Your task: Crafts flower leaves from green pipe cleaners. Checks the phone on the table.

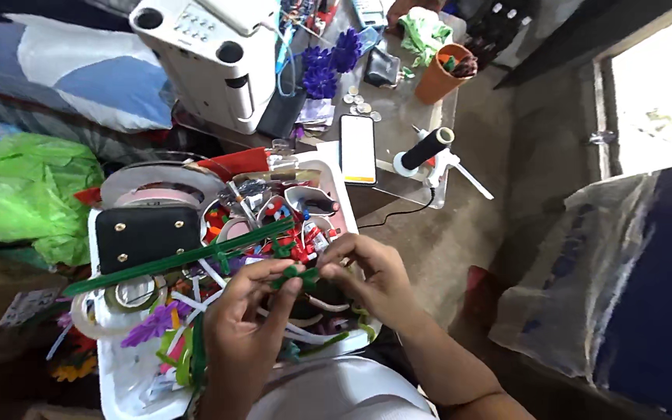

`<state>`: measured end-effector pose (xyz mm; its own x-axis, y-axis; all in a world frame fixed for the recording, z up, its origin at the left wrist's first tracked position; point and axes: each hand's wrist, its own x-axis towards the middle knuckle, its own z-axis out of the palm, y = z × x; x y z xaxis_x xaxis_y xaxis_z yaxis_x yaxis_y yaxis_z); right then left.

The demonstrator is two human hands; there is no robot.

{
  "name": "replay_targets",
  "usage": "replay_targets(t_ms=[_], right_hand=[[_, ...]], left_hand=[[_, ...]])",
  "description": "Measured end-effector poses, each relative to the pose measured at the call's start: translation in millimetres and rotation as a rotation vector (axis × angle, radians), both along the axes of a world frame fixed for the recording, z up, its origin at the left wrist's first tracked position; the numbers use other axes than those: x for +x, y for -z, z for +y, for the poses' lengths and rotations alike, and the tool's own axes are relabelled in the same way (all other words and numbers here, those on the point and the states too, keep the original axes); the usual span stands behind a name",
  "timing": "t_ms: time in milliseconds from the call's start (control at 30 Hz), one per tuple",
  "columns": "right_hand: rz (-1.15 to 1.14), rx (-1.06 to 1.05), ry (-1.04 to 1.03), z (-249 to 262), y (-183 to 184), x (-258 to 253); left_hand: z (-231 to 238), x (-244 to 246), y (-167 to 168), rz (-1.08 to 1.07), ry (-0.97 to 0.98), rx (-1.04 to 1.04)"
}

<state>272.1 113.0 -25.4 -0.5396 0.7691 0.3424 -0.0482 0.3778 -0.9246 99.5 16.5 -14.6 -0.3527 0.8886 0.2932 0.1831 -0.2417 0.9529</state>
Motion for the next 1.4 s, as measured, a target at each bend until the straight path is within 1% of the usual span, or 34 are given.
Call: replay_targets(t_ms=[67, 133, 200, 267, 367, 533, 600, 700, 833, 967, 1033, 1100, 1167, 1200, 1267, 1400], right_hand=[[-0.083, 0.095, 0.142, 21.2, 3.4, 12.8], [-0.249, 0.221, 0.340, 48.6, 16.4, 27.4], [-0.439, 0.314, 0.489, 75.9, 36.0, 39.0], [-0.544, 0.354, 0.544, 94.9, 57.0, 45.8], [-0.629, 0.352, 0.520, 105.0, 77.5, 48.8], [-0.647, 0.359, 0.523, 105.0, 88.3, 46.9], [-0.581, 0.354, 0.528, 102.3, 84.8, 49.2], [-0.428, 0.394, 0.557, 92.1, 68.1, 49.4], [-0.283, 0.365, 0.507, 66.6, 40.4, 44.5], [-0.230, 0.342, 0.387, 37.1, 21.9, 38.1], [-0.257, 0.354, 0.268, 23.0, 12.6, 36.7], [-0.323, 0.377, 0.094, 10.5, 0.9, 36.5], [-0.407, 0.390, -0.061, -2.5, -8.9, 36.4], [-0.446, 0.396, -0.104, -8.6, -12.5, 35.5], [-0.485, 0.409, -0.126, -17.3, -16.8, 31.9], [-0.554, 0.468, -0.071, -34.3, -18.6, 14.8]], left_hand=[[-2.3, -5.5, -3.7, 0.000, 0.005, -0.004], [-4.6, -9.7, -6.9, -0.008, 0.010, -0.020], [-5.3, -11.7, -9.1, 0.001, 0.008, -0.037], [-4.2, -12.6, -10.4, 0.013, 0.006, -0.051], [-2.4, -11.8, -12.5, -0.024, 0.006, -0.077], [-0.3, -14.0, -16.8, -0.076, 0.010, -0.093], [-0.4, -17.3, -19.0, -0.074, 0.006, -0.086], [-2.1, -23.7, -21.7, -0.077, -0.024, -0.079], [-6.2, -36.2, -21.0, -0.044, -0.045, -0.063], [-18.8, -46.0, -22.7, -0.011, -0.083, -0.059], [-26.4, -51.5, -23.3, -0.016, -0.091, -0.046], [-34.0, -57.7, -21.8, -0.014, -0.104, -0.030], [-44.1, -62.1, -20.1, -0.009, -0.150, -0.040], [-49.0, -64.0, -20.2, -0.009, -0.176, -0.051], [-56.7, -67.9, -21.6, -0.015, -0.214, -0.062], [-68.2, -71.4, -23.3, -0.009, -0.260, -0.059]])
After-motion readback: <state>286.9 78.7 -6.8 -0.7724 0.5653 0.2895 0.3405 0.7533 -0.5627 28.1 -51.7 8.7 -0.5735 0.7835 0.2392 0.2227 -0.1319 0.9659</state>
